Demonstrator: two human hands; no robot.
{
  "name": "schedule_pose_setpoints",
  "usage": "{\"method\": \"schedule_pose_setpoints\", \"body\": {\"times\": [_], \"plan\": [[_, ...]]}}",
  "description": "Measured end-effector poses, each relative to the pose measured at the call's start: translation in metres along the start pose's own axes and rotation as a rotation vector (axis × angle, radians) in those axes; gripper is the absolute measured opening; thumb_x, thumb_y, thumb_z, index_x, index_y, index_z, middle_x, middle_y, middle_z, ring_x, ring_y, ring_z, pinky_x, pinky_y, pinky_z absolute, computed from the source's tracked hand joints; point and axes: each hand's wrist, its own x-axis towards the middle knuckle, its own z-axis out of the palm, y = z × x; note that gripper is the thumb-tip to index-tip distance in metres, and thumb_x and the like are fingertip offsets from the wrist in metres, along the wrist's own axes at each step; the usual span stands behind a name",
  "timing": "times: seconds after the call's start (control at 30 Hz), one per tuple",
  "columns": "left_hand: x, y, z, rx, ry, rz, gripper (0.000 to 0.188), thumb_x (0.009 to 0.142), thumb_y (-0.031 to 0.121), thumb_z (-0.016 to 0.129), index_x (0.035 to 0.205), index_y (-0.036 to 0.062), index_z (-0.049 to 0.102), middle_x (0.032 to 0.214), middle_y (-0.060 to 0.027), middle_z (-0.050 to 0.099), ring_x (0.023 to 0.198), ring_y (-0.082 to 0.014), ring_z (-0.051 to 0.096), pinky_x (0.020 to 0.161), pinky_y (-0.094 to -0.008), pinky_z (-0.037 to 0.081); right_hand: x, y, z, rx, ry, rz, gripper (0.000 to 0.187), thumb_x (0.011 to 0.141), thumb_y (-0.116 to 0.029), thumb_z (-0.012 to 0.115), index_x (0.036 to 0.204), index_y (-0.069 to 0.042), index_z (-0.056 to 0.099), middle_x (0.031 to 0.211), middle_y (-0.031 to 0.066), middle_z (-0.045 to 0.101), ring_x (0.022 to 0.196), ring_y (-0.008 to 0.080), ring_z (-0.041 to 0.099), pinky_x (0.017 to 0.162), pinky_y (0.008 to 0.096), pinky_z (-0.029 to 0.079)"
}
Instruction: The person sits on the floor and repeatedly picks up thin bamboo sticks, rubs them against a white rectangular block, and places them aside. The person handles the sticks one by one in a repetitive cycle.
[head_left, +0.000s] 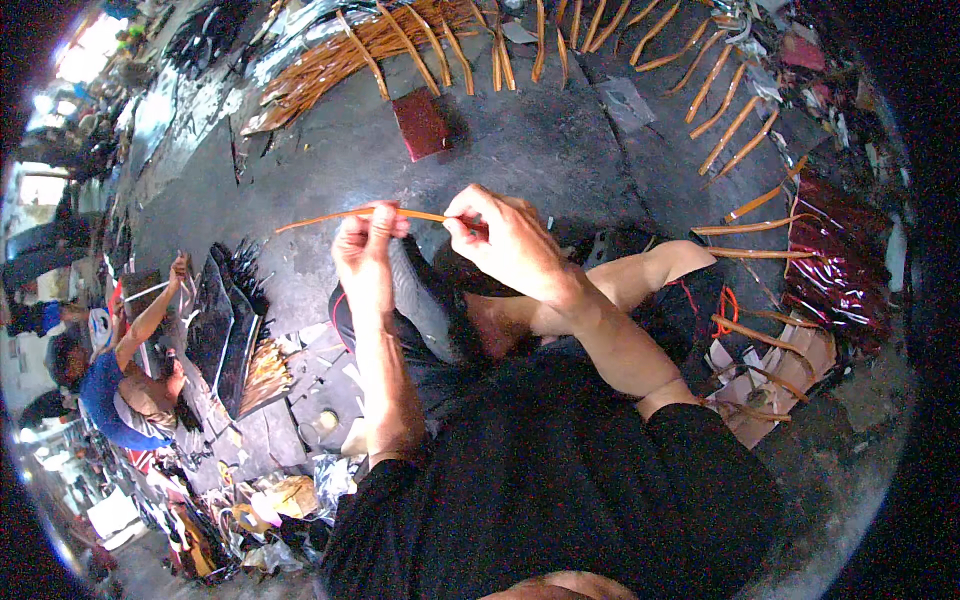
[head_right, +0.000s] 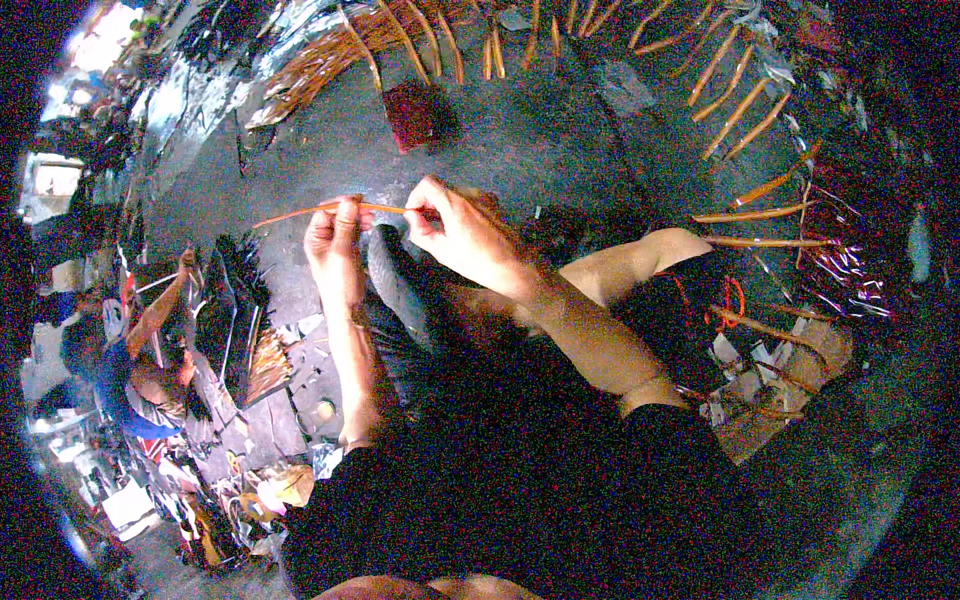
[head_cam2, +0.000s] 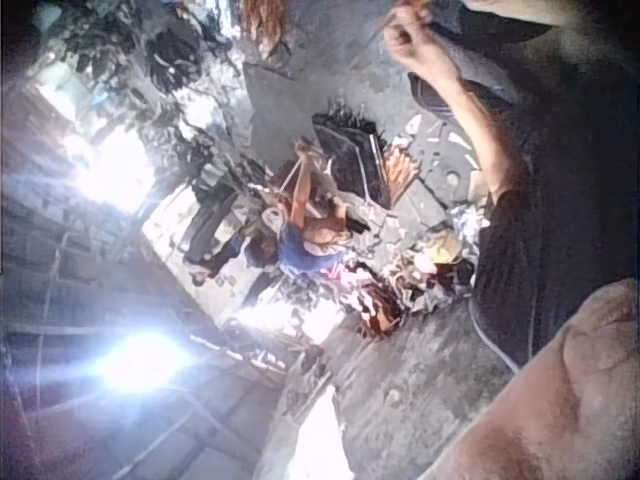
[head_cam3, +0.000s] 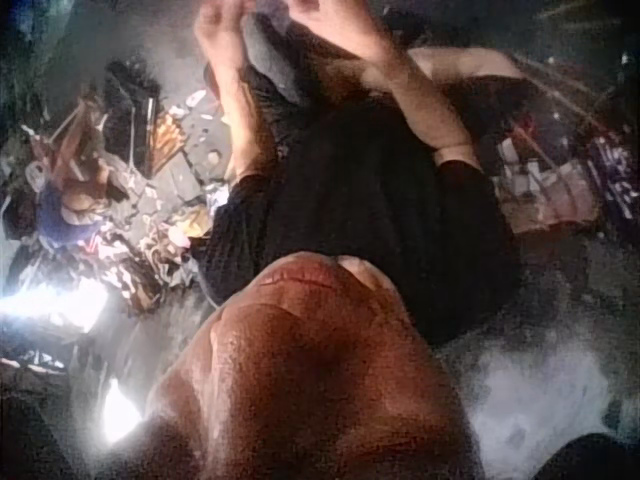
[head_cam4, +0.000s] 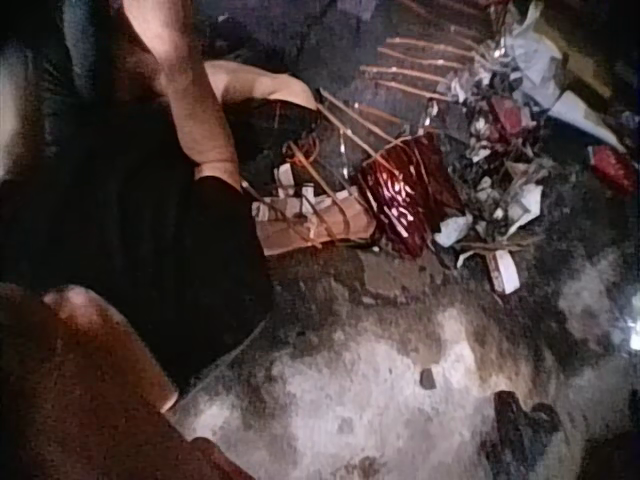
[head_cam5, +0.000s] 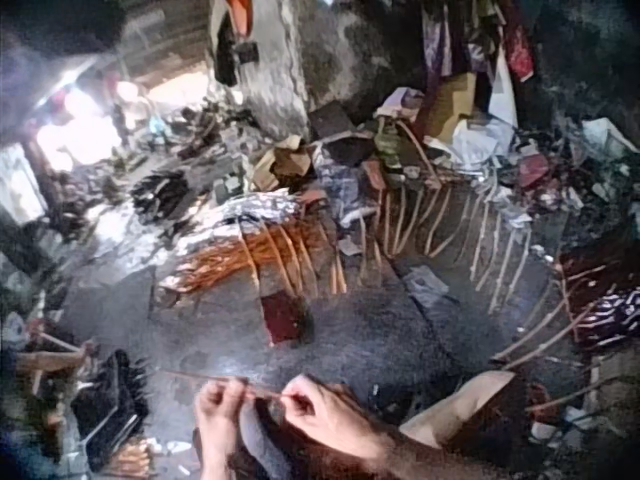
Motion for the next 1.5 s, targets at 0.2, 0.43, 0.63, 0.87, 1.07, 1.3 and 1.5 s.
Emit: {"method": "schedule_pose_setpoints", "body": {"times": [0.2, 0.43, 0.63, 0.87, 1.07, 1.3, 1.5], "plan": [[0.034, -0.017, -0.052, -0.063, 0.020, -0.053, 0.021, 0.091, 0.021, 0.065, 0.098, 0.0011, 0.066, 0.082, -0.0048, 0.067, 0.070, -0.0097, 0.059, 0.070, -0.0244, 0.049, -0.024, 0.022, -0.045, -0.048, -0.065, 0.070, 0.010, 0.082, -0.002, 0.066, 0.089, -0.003, 0.058, 0.073, 0.0059, 0.062, 0.065, 0.0109, 0.060, 0.060, 0.0281, 0.049], [0.068, -0.038, -0.104, -0.135, 0.044, -0.134, 0.026, 0.091, 0.019, 0.065, 0.108, 0.0002, 0.062, 0.095, -0.0054, 0.065, 0.082, -0.0106, 0.060, 0.075, -0.0215, 0.048, -0.066, 0.046, -0.134, -0.306, -0.026, 0.178, 0.012, 0.085, -0.011, 0.065, 0.089, -0.003, 0.058, 0.078, 0.0100, 0.066, 0.072, 0.0180, 0.067, 0.065, 0.0315, 0.052], [0.099, -0.082, -0.096, -0.191, -0.028, -0.218, 0.039, 0.093, 0.026, 0.061, 0.119, -0.0040, 0.055, 0.110, -0.0118, 0.062, 0.096, -0.0150, 0.060, 0.085, -0.0258, 0.049, -0.072, 0.065, -0.176, -0.362, 0.076, 0.148, 0.017, 0.085, -0.015, 0.067, 0.096, -0.002, 0.063, 0.081, 0.0134, 0.069, 0.076, 0.0229, 0.069, 0.069, 0.0360, 0.053], [0.083, -0.124, -0.100, 0.205, -0.101, -0.514, 0.058, 0.094, 0.038, 0.057, 0.129, -0.0078, 0.047, 0.114, -0.0201, 0.060, 0.107, -0.0220, 0.059, 0.096, -0.0319, 0.047, -0.133, 0.174, -0.328, -0.625, 0.365, 0.573, 0.024, 0.087, -0.025, 0.064, 0.104, -0.007, 0.066, 0.097, 0.0106, 0.070, 0.089, 0.0222, 0.067, 0.079, 0.0351, 0.052], [0.068, -0.141, -0.130, 0.266, -0.122, -0.394, 0.045, 0.095, 0.027, 0.059, 0.129, -0.0018, 0.050, 0.107, -0.0150, 0.063, 0.099, -0.0181, 0.060, 0.090, -0.0304, 0.049, -0.190, 0.248, -0.373, -0.979, 0.349, 0.832, 0.025, 0.085, -0.023, 0.064, 0.104, -0.007, 0.064, 0.096, 0.0131, 0.069, 0.093, 0.0310, 0.065, 0.083, 0.0428, 0.050], [0.055, -0.097, -0.048, 0.420, -0.255, -0.262, 0.039, 0.094, 0.024, 0.061, 0.125, 0.0019, 0.056, 0.104, -0.0093, 0.064, 0.094, -0.0146, 0.059, 0.084, -0.0265, 0.046, -0.137, 0.280, -0.339, -1.139, 0.197, 0.341, 0.026, 0.084, -0.008, 0.059, 0.110, -0.011, 0.061, 0.113, 0.0117, 0.056, 0.113, 0.0302, 0.052, 0.096, 0.0417, 0.043], [0.042, -0.072, -0.023, 0.404, -0.308, -0.113, 0.041, 0.094, 0.028, 0.061, 0.126, 0.0031, 0.056, 0.104, -0.0088, 0.065, 0.095, -0.0150, 0.059, 0.087, -0.0294, 0.046, -0.117, 0.282, -0.352, -1.188, 0.142, 0.268, 0.013, 0.087, -0.010, 0.057, 0.100, -0.010, 0.059, 0.107, 0.0076, 0.057, 0.111, 0.0250, 0.052, 0.104, 0.0459, 0.030]]}}
